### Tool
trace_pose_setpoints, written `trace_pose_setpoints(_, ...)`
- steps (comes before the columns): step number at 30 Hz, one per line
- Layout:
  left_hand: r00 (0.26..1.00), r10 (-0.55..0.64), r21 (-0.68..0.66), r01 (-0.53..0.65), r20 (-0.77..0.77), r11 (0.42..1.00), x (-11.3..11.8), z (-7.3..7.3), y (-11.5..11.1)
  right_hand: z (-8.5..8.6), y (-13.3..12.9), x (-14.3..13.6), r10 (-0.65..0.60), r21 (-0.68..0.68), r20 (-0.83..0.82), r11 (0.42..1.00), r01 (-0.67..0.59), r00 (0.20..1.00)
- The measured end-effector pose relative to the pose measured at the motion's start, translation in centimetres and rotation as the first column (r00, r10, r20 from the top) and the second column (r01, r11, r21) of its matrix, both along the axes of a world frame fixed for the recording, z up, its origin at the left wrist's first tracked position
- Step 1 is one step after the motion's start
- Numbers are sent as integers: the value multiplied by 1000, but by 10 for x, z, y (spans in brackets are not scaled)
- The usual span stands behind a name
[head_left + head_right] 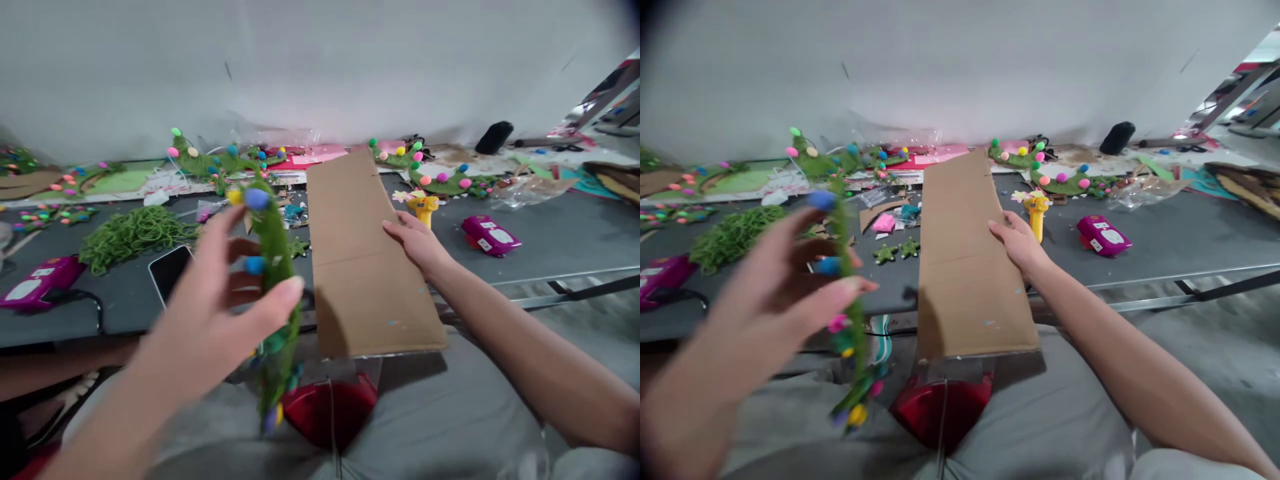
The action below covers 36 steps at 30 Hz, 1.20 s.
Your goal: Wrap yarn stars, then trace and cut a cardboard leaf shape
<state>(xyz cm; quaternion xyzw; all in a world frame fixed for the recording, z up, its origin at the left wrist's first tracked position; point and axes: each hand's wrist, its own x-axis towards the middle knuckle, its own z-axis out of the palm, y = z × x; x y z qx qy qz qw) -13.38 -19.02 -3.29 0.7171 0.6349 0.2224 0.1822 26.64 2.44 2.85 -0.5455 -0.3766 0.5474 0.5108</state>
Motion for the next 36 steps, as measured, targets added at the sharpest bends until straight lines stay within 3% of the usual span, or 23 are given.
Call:
trace_pose_setpoints(2,995,-36,-28,38,97,999,78,53,86,-7,2,-11,41,-3,-54,999,-41,998)
trace_pose_setpoints(4,989,-62,-53,70,135,996,139,87,145,-14,3,-23,108,-17,-101,994,-110,989)
trace_pose_setpoints(7,998,-47,-5,47,31,999,186,102,177,-22,4,-39,185,-34,-145,981,-192,972)
trace_pose_setpoints(10,995,-8,-23,6,-98,1000,199,98,179,-26,3,-50,167,-14,-174,985,-172,971)
trace_pose_setpoints(14,971,21,-3,-23,-236,1000,208,95,185,-24,3,-56,90,3,-176,996,-91,980)
trace_pose_setpoints(21,962,-38,8,42,-271,999,214,88,193,-16,5,-47,245,37,-197,969,-242,949)
trace_pose_setpoints(24,958,-52,15,59,-284,998,209,84,193,-21,6,-44,228,32,-164,974,-226,960)
trace_pose_setpoints(28,970,-19,45,30,-244,999,177,77,179,-30,11,-44,196,34,-149,981,-193,969)
trace_pose_setpoints(33,995,76,-100,-82,-60,992,113,54,135,-34,17,-42,135,24,-129,991,-133,982)
trace_pose_setpoints(36,987,149,-185,-135,62,973,90,44,110,-36,21,-42,121,26,-108,993,-119,987)
